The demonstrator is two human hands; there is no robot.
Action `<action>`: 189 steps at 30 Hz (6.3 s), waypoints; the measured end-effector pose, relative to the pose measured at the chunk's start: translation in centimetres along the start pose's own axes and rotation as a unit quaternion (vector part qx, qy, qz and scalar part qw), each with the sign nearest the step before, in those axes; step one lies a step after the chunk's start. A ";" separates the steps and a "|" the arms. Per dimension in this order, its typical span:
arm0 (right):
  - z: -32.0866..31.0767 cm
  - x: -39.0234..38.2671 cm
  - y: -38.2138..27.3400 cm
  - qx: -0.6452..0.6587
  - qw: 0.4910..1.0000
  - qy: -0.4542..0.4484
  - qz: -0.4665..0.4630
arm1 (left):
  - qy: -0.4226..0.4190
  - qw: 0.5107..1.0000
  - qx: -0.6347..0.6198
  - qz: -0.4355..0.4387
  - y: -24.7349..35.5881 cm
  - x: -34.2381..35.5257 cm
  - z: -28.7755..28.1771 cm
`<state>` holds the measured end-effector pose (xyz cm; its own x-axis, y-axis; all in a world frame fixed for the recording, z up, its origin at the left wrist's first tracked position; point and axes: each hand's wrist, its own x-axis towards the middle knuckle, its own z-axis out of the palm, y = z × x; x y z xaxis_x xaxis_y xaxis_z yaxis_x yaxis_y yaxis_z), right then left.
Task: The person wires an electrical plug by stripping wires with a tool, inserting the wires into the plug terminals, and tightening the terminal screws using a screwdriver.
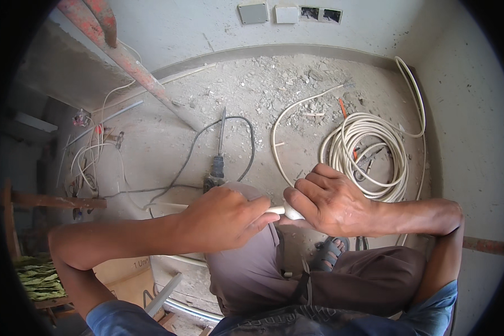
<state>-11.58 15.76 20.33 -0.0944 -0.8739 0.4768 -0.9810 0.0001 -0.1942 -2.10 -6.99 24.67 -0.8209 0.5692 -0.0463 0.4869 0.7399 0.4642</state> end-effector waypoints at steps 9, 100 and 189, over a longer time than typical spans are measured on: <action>0.3 -1.1 0.6 0.734 0.543 -0.323 0.248 | 0.006 0.991 0.112 0.072 1.0 -0.4 1.2; 13.1 -21.1 0.1 0.649 0.580 0.234 0.434 | -0.321 0.730 -0.494 -0.347 -5.4 11.9 10.8; 10.3 -18.6 -0.3 0.642 0.654 0.155 0.370 | -0.303 0.578 -0.655 -0.381 -3.2 10.1 12.6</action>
<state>-7.82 26.98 2.67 -0.6876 -0.7249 -0.0420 0.2836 -0.2148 -0.9346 -8.13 0.91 11.59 -0.1992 0.5715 -0.7961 -0.9163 0.1794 0.3580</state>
